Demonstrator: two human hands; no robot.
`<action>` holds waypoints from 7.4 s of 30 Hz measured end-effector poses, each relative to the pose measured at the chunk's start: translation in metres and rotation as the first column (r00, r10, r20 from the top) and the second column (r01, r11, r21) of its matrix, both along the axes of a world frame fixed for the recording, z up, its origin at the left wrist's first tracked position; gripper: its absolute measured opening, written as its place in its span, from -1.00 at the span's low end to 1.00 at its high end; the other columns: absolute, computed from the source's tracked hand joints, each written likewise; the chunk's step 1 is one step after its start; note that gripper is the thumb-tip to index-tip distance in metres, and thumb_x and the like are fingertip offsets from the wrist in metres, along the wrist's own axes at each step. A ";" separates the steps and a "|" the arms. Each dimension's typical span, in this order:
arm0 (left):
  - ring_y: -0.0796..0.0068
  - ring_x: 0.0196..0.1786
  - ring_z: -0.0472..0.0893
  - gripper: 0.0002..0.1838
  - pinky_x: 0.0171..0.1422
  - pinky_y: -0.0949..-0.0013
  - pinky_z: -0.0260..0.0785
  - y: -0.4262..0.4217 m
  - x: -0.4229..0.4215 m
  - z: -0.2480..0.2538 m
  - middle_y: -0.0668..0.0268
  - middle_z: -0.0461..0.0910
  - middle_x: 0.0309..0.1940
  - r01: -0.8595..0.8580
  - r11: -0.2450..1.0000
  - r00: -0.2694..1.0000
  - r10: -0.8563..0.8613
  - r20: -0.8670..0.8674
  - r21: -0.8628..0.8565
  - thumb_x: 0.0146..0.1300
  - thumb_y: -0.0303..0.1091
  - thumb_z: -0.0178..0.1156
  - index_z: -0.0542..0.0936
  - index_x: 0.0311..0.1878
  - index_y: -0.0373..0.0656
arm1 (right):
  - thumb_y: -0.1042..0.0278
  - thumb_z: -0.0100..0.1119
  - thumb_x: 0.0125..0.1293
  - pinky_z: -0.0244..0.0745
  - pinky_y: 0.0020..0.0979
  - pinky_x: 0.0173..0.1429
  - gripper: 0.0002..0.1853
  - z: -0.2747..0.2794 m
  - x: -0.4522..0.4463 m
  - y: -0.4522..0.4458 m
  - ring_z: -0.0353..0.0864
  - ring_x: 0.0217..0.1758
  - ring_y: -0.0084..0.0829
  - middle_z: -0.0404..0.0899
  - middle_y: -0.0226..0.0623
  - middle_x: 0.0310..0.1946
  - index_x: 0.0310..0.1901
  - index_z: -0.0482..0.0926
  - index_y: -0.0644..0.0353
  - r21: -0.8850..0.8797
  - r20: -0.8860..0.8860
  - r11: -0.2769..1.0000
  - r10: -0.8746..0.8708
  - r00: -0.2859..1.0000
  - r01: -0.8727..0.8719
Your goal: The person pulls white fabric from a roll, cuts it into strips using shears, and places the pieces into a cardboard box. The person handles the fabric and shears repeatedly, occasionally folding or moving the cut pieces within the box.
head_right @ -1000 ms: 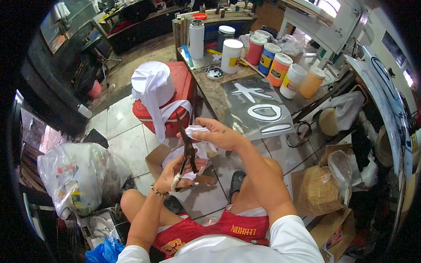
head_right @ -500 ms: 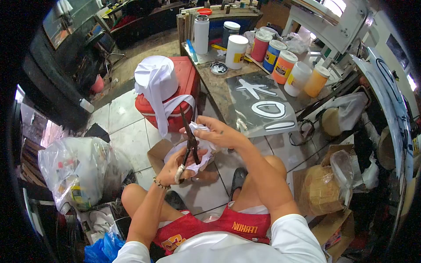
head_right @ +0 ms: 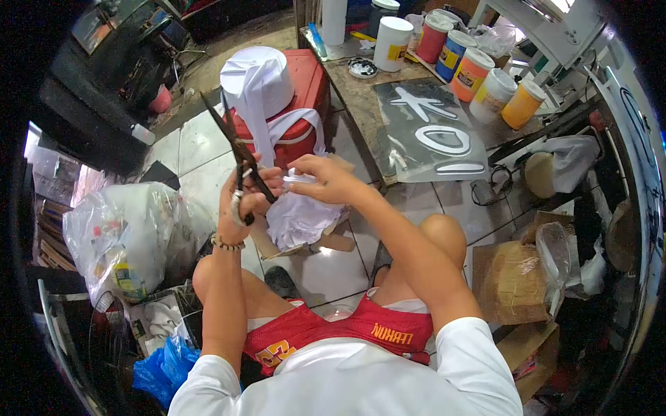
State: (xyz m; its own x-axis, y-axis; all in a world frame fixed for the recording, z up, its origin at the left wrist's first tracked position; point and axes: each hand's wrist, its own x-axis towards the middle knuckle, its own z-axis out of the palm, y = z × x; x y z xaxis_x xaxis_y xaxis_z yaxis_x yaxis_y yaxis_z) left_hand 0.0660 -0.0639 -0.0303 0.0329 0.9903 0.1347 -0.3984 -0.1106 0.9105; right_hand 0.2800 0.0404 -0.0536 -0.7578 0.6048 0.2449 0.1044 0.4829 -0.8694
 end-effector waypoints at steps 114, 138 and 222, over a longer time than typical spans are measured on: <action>0.22 -0.03 0.69 -0.13 0.11 0.19 0.58 -0.010 -0.021 0.002 -0.05 0.62 0.04 -0.101 0.995 0.995 0.101 0.001 -0.004 0.05 -0.37 0.39 0.24 0.43 -0.36 | -0.03 0.35 0.33 0.46 -0.41 -0.18 -0.54 -0.043 -0.044 0.003 0.56 -0.21 -0.48 0.57 -0.26 -0.27 -0.16 0.39 0.21 -0.289 -0.102 0.950 -0.156 0.982 0.121; 0.22 0.18 0.60 -0.33 0.22 0.28 0.49 -0.007 0.071 -0.050 -0.03 0.54 0.20 0.622 0.756 0.756 -0.512 0.407 -0.204 0.37 -0.16 0.28 0.26 0.44 -0.16 | 0.53 0.31 0.24 0.51 -0.45 -0.16 -0.66 0.069 0.071 0.013 0.62 -0.24 -0.47 0.62 -0.23 -0.26 -0.08 0.32 0.14 -0.581 -0.449 0.811 -0.258 0.855 -0.060; 0.45 -0.11 0.71 -0.34 -0.12 0.45 0.56 0.009 0.008 -0.033 0.12 0.70 -0.06 -0.008 0.986 0.950 -0.044 -0.309 -0.165 0.11 -0.46 0.44 0.39 0.27 -0.31 | 0.15 0.10 0.44 0.46 -0.15 -0.13 -0.65 0.012 0.039 0.016 0.61 -0.23 -0.15 0.64 -0.06 -0.25 -0.03 0.58 0.32 0.188 0.248 0.970 -0.198 0.948 0.153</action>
